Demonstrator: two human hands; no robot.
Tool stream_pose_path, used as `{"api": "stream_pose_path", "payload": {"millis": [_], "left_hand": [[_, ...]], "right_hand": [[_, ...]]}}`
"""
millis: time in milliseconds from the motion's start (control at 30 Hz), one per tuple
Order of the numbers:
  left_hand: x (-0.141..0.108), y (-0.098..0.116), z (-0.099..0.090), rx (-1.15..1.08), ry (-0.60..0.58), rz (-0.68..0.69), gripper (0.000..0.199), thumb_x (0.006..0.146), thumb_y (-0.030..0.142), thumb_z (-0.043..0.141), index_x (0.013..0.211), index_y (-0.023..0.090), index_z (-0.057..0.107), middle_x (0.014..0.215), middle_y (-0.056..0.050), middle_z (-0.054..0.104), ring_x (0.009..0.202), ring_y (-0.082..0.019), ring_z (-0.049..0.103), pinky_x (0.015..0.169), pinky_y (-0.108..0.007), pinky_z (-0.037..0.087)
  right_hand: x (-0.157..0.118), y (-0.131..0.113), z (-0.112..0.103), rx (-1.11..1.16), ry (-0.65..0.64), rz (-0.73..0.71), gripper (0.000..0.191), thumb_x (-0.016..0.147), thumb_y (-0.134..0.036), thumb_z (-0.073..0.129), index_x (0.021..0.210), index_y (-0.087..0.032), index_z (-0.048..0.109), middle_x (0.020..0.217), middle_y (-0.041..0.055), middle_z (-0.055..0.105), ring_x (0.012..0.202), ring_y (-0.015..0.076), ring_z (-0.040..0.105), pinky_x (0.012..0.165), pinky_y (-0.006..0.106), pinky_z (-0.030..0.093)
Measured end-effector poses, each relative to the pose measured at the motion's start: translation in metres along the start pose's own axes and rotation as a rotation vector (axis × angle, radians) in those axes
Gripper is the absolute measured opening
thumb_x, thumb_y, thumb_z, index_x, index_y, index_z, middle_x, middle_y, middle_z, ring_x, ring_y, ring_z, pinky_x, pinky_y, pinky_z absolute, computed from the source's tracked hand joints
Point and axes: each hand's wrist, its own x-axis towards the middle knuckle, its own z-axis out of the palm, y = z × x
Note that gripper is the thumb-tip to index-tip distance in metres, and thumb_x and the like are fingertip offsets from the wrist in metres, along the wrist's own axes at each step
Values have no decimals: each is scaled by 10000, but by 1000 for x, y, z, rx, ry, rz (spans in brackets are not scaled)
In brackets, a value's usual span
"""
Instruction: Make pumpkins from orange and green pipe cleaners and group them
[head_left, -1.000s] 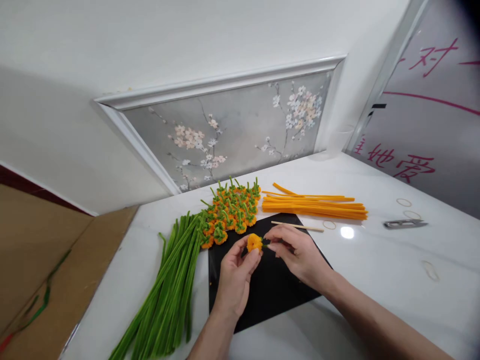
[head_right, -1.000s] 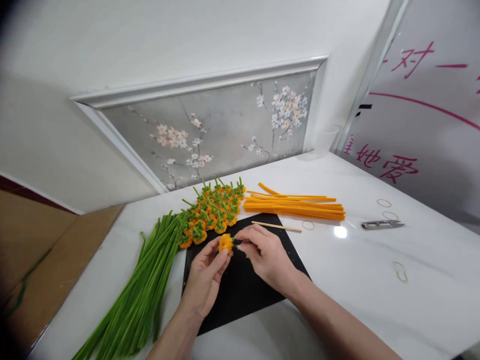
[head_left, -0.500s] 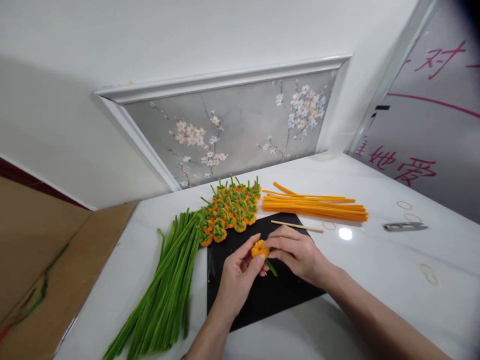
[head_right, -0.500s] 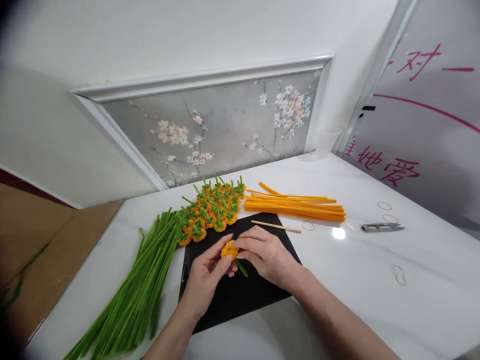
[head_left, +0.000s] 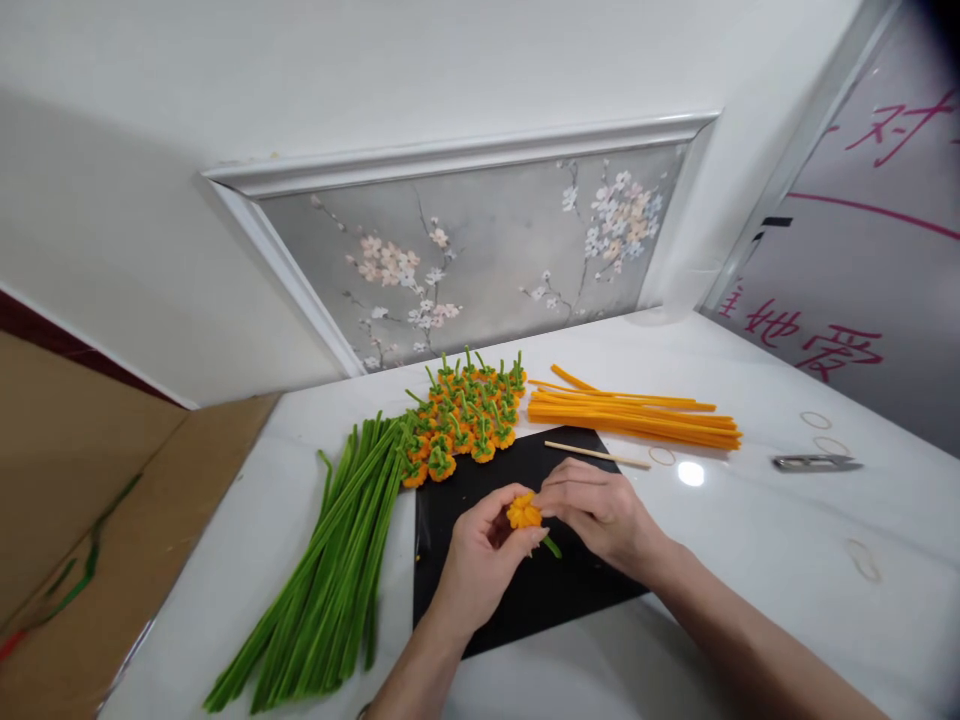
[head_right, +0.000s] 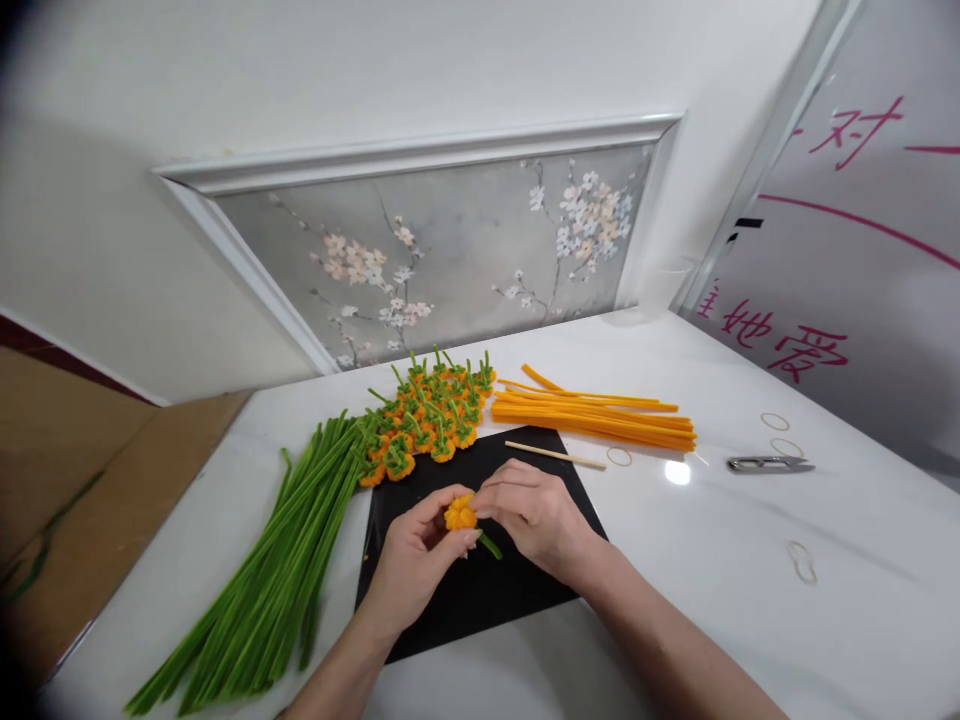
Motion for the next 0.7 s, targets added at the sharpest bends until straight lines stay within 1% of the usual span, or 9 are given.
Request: {"api": "stream_pose_path", "payload": {"millis": [100, 167, 267, 333, 433, 533, 600, 633, 700], "left_hand": [[-1, -1, -1, 88, 38, 73, 259, 684, 175, 707, 941, 171, 679, 797, -5, 665, 644, -121, 592, 596, -205, 495], [-1, -3, -2, 145, 58, 125, 258, 698, 194, 710, 953, 181, 668, 830, -10, 667, 681, -131, 601, 619, -209, 493], [0, -7, -4, 242, 68, 192, 230, 740, 231, 697, 963, 193, 656, 859, -19, 667, 709, -141, 605, 635, -216, 489], [1, -9, -4, 299, 62, 225, 210, 764, 237, 681, 968, 196, 653, 867, -23, 666, 722, -144, 605, 643, -218, 486], [0, -12, -2, 337, 52, 241, 205, 769, 210, 673, 973, 194, 661, 869, -27, 666, 744, -150, 609, 655, -216, 486], [-1, -13, 0, 309, 47, 196, 223, 766, 211, 677, 987, 186, 671, 875, -29, 673, 743, -150, 615, 653, -216, 495], [-2, -13, 1, 263, 43, 160, 233, 768, 218, 675, 997, 178, 675, 884, -29, 683, 747, -151, 624, 666, -221, 506], [-2, -13, 1, 235, 43, 146, 238, 764, 217, 677, 998, 175, 677, 890, -29, 689, 755, -153, 631, 678, -225, 512], [-2, -12, 2, 171, 57, 121, 261, 744, 206, 689, 1002, 173, 681, 917, -30, 704, 782, -161, 649, 712, -235, 526]], "right_hand": [[-1, -2, 0, 48, -17, 97, 174, 908, -164, 534, 895, -221, 698, 831, 35, 697, 764, 146, 640, 679, 264, 536], [-2, -5, 0, 68, -30, 178, 152, 888, -158, 568, 960, -230, 681, 861, 17, 702, 772, 135, 649, 702, 248, 534], [-3, -7, -1, 43, -47, 231, 234, 850, -159, 615, 1069, -237, 642, 869, 3, 699, 767, 134, 657, 707, 237, 535], [-4, -8, -1, -1, -54, 208, 220, 843, -164, 620, 1049, -237, 645, 871, 8, 700, 767, 143, 659, 705, 243, 537], [-5, -7, 2, -68, -31, 119, 152, 881, -147, 562, 968, -229, 654, 879, 25, 706, 762, 147, 651, 692, 250, 537], [-6, -4, 5, -102, 10, -6, 186, 913, -115, 498, 974, -213, 644, 872, 42, 704, 763, 149, 633, 682, 259, 539], [-6, -3, 6, -100, 28, -63, 203, 918, -102, 480, 984, -206, 641, 872, 49, 701, 768, 151, 626, 677, 262, 541], [-6, -3, 6, -97, 29, -65, 203, 916, -101, 483, 987, -206, 641, 876, 49, 701, 769, 151, 627, 673, 260, 543], [-7, -2, 6, -99, 24, -12, 195, 906, -112, 508, 1012, -212, 638, 886, 43, 704, 777, 152, 641, 680, 257, 548]]}}
